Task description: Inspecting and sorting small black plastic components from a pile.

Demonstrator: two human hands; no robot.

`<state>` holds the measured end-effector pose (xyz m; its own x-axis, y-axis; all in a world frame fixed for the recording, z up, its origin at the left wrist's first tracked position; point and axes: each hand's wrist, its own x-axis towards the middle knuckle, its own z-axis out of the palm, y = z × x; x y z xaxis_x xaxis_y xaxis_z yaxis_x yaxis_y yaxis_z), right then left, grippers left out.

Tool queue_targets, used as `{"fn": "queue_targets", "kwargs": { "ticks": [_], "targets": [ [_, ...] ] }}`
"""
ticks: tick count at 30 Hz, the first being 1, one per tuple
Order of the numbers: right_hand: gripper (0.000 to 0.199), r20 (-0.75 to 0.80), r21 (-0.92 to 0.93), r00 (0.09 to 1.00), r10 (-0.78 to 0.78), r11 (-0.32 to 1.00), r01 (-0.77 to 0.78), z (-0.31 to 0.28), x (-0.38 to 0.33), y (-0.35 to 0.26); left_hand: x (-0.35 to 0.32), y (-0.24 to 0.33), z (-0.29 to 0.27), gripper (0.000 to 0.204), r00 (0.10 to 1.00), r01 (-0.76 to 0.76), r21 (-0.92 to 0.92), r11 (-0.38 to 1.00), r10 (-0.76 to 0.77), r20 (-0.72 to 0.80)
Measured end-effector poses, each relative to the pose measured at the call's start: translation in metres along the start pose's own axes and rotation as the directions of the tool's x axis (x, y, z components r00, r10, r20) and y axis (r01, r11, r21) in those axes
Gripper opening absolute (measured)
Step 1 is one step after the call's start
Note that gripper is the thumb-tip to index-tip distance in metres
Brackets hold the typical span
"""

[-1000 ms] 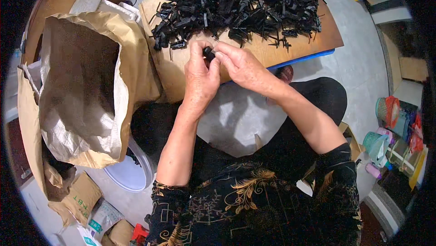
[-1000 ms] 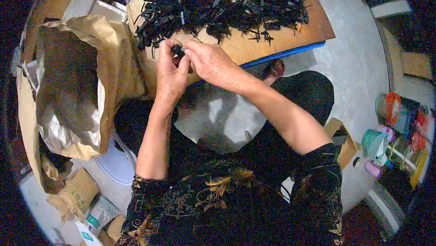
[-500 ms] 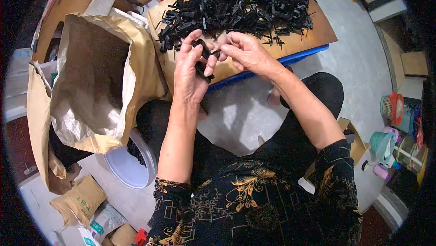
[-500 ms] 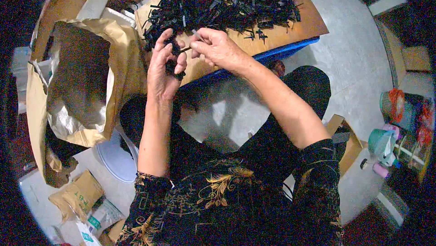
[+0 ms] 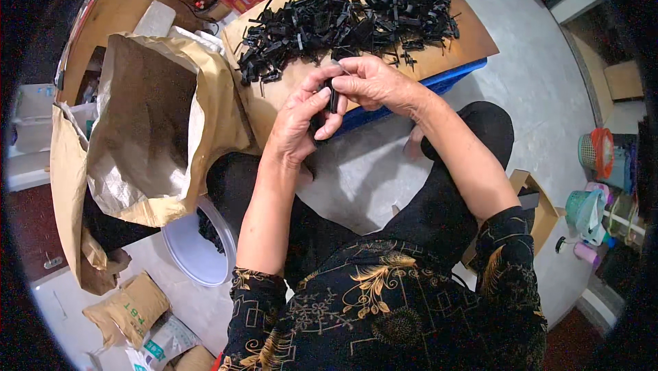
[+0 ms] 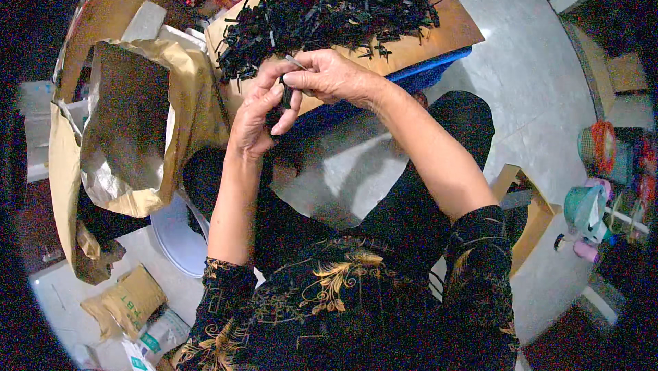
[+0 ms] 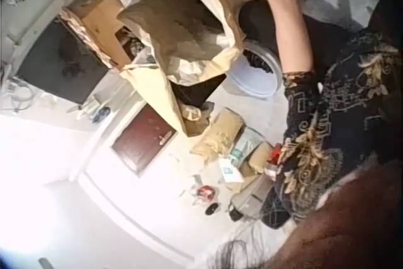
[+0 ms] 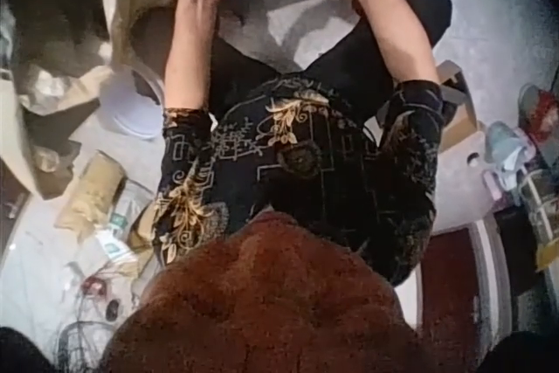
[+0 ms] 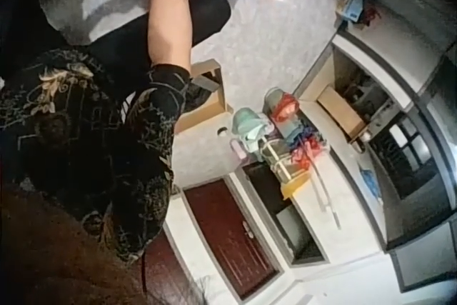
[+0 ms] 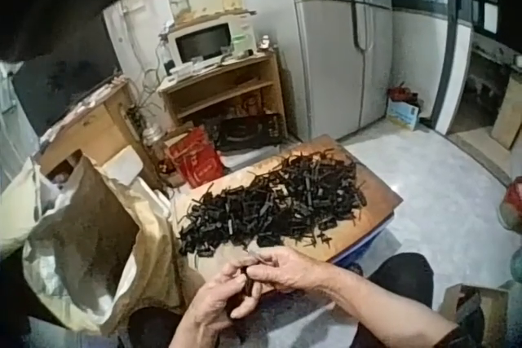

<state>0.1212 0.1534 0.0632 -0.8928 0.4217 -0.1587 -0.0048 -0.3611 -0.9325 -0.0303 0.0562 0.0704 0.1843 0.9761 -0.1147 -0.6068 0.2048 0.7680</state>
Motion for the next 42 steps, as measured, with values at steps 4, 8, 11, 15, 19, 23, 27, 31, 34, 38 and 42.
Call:
{"fn": "queue_targets", "kwargs": {
  "ticks": [4, 8, 11, 15, 19, 23, 27, 31, 34, 38, 42],
  "targets": [
    [0.021, -0.053, -0.134, 0.994, -0.099, 0.987, 0.092, -0.002, -0.002, -0.001, 0.0, 0.0, 0.002, 0.034, 0.994, 0.001, 0.153, 0.988, 0.017, -0.111],
    [0.02, -0.126, -0.237, 0.97, -0.209, 0.955, 0.176, -0.01, 0.007, 0.017, 0.001, -0.004, 0.007, 0.036, 0.978, 0.042, 0.528, 0.848, 0.072, -0.193],
    [0.023, -0.163, -0.404, 0.965, -0.206, 0.906, 0.125, -0.013, 0.012, 0.023, 0.0, -0.004, 0.007, 0.037, 0.975, 0.053, 0.582, 0.812, 0.084, -0.205],
    [0.019, -0.156, -0.379, 0.97, -0.184, 0.918, 0.113, 0.003, 0.012, 0.015, -0.003, -0.006, 0.001, 0.038, 0.965, 0.02, 0.608, 0.794, 0.145, -0.221],
    [0.026, -0.245, -0.145, 0.958, -0.15, 0.983, 0.116, 0.011, 0.017, 0.022, 0.0, -0.008, -0.007, 0.037, 0.939, 0.035, 0.593, 0.804, 0.177, -0.296],
    [0.036, -0.252, 0.086, 0.965, 0.077, 0.995, -0.057, 0.025, 0.013, 0.02, 0.0, -0.009, -0.013, 0.036, 0.902, -0.008, 0.51, 0.86, 0.226, -0.368],
    [0.041, -0.241, 0.089, 0.962, 0.127, 0.99, -0.108, 0.032, 0.014, 0.018, 0.001, -0.009, -0.017, 0.035, 0.881, 0.004, 0.494, 0.869, 0.231, -0.414],
    [0.039, -0.244, 0.075, 0.963, 0.119, 0.992, -0.103, 0.035, 0.02, 0.02, 0.003, -0.01, -0.019, 0.035, 0.864, 0.052, 0.515, 0.856, 0.22, -0.452],
    [0.039, -0.244, 0.097, 0.962, 0.121, 0.99, -0.1, 0.034, 0.024, 0.025, 0.005, -0.01, -0.019, 0.034, 0.859, 0.06, 0.527, 0.848, 0.226, -0.46],
    [0.038, -0.259, 0.128, 0.957, 0.133, 0.987, -0.102, 0.037, 0.026, 0.019, 0.008, -0.014, -0.027, 0.034, 0.862, 0.001, 0.535, 0.845, 0.271, -0.428],
    [0.038, -0.226, 0.216, 0.96, 0.168, 0.969, -0.119, 0.035, 0.028, 0.02, 0.012, -0.015, -0.028, 0.034, 0.855, -0.05, 0.534, 0.844, 0.313, -0.415]
  ]
}}
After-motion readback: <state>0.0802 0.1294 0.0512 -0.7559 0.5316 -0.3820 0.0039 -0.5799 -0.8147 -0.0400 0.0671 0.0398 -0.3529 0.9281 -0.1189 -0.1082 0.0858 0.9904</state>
